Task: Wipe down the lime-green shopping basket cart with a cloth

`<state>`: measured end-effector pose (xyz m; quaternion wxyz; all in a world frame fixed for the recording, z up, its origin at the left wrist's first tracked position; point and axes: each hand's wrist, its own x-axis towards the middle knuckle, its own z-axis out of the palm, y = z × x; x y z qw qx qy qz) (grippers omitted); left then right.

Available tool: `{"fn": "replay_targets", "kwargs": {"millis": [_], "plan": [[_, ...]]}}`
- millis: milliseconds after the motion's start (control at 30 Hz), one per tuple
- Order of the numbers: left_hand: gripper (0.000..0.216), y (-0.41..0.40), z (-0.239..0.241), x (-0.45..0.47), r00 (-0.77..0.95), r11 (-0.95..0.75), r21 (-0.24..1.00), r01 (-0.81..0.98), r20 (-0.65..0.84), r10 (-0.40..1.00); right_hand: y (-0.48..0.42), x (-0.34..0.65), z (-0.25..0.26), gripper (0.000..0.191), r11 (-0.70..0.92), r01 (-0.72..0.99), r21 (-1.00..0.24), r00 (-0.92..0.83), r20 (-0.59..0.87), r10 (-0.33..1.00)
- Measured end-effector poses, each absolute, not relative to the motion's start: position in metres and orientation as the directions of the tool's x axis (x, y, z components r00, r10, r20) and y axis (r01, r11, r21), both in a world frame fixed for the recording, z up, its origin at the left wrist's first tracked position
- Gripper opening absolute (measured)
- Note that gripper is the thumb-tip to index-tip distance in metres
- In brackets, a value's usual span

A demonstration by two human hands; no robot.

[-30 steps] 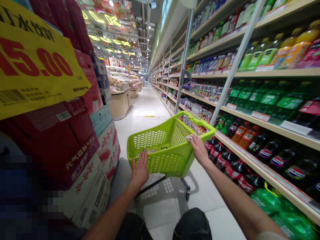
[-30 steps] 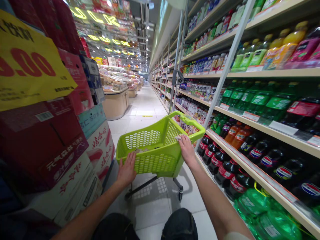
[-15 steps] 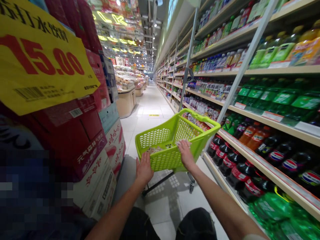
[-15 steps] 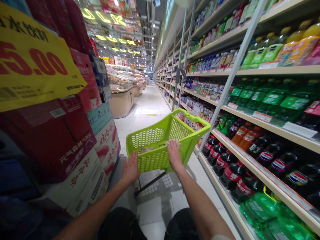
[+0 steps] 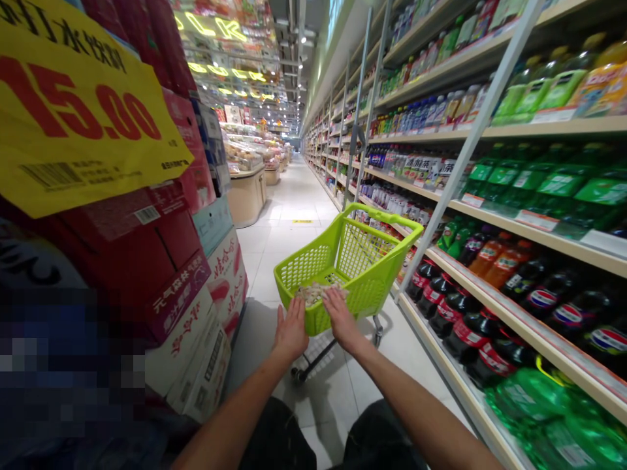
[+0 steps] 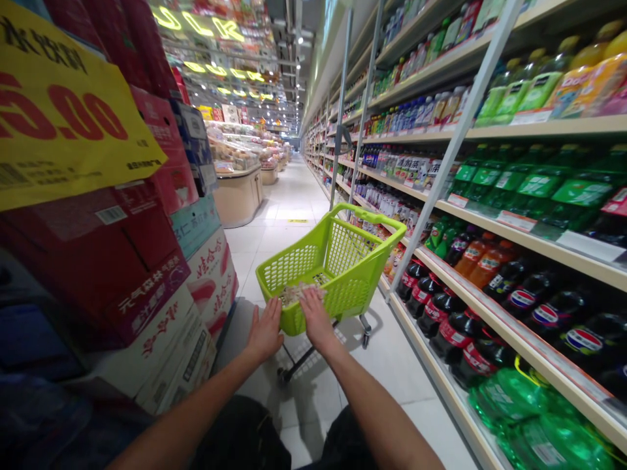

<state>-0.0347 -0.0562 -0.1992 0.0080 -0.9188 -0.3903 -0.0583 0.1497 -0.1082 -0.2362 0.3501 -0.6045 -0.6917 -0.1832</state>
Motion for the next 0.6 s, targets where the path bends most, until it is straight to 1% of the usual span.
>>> {"fn": "replay_targets", "kwargs": {"millis": [67,133,167,200,233,300,333,433,500,600], "plan": [[0.077,-0.061,-0.198,-0.031,0.769,-0.774,0.0,0.633,0.117,0.629,-0.115,0.146,-0.24,0.044,0.233,0.961,-0.146,-0.063,0.71,0.702],[0.074,-0.059,-0.194,-0.029,0.849,-0.854,-0.021,0.52,0.125,0.513,-0.125,0.157,-0.238,0.044,0.169,0.972,-0.165,0.005,0.729,0.684],[0.072,-0.055,-0.192,-0.028,0.864,-0.87,-0.02,0.493,0.134,0.486,-0.131,0.166,-0.236,0.044,0.117,0.974,-0.192,0.065,0.74,0.67],[0.071,-0.051,-0.189,-0.026,0.857,-0.865,-0.011,0.502,0.142,0.495,-0.137,0.173,-0.235,0.045,0.068,0.972,-0.224,0.126,0.745,0.655],[0.069,-0.047,-0.187,-0.025,0.833,-0.843,0.002,0.539,0.146,0.533,-0.143,0.178,-0.235,0.046,0.032,0.966,-0.256,0.176,0.745,0.644],[0.069,-0.04,-0.184,-0.019,0.776,-0.785,0.019,0.62,0.134,0.616,-0.15,0.175,-0.239,0.049,0.006,0.953,-0.304,0.231,0.737,0.636],[0.07,-0.04,-0.185,-0.015,0.763,-0.771,0.021,0.637,0.123,0.634,-0.152,0.169,-0.243,0.051,0.008,0.948,-0.32,0.242,0.734,0.635],[0.069,-0.048,-0.188,-0.002,0.789,-0.797,0.023,0.604,0.127,0.601,-0.153,0.14,-0.257,0.056,0.013,0.944,-0.329,0.251,0.746,0.617],[0.066,-0.057,-0.187,0.005,0.809,-0.819,0.029,0.573,0.145,0.57,-0.156,0.129,-0.263,0.057,-0.011,0.954,-0.299,0.249,0.773,0.583],[0.061,-0.06,-0.181,0.01,0.865,-0.877,0.02,0.481,0.151,0.478,-0.171,0.141,-0.266,0.058,-0.053,0.971,-0.232,0.222,0.807,0.548]]}}
